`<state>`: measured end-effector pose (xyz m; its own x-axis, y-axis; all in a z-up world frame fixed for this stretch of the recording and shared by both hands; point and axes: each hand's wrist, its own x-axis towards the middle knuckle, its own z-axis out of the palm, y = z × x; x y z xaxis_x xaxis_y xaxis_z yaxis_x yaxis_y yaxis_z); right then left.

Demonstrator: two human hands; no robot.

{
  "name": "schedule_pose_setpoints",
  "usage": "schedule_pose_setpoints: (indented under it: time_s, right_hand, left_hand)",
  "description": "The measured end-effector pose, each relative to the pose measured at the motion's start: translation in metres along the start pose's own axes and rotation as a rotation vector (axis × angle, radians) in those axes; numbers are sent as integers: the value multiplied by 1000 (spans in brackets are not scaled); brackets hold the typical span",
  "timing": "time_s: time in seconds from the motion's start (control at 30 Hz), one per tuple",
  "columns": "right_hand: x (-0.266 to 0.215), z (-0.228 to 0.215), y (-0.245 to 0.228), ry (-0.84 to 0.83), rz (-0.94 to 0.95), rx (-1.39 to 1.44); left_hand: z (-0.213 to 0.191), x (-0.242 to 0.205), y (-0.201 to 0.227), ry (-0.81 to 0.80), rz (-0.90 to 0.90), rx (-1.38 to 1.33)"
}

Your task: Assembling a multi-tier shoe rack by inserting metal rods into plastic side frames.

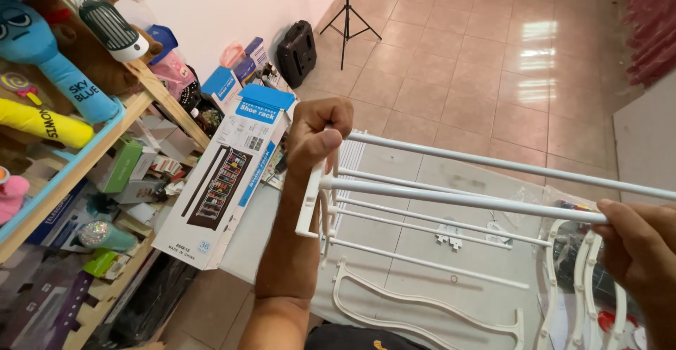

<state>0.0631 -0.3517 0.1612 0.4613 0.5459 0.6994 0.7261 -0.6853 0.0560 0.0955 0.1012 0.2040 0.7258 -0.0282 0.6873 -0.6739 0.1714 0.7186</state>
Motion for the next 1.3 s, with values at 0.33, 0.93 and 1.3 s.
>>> schedule_pose_setpoints:
  time_s: [0.33,0.93,1.3]
  right_hand:
    - [-14,4,32,-47,97,115]
    - [64,37,18,7,-288,-244]
    - [85,82,-24,145,-174,-85]
  left_hand:
    - [26,-2,0,-51,13,-189]
    - [39,24,-117,-21,-40,-1]
    - [36,12,-182,-16,-46,-113]
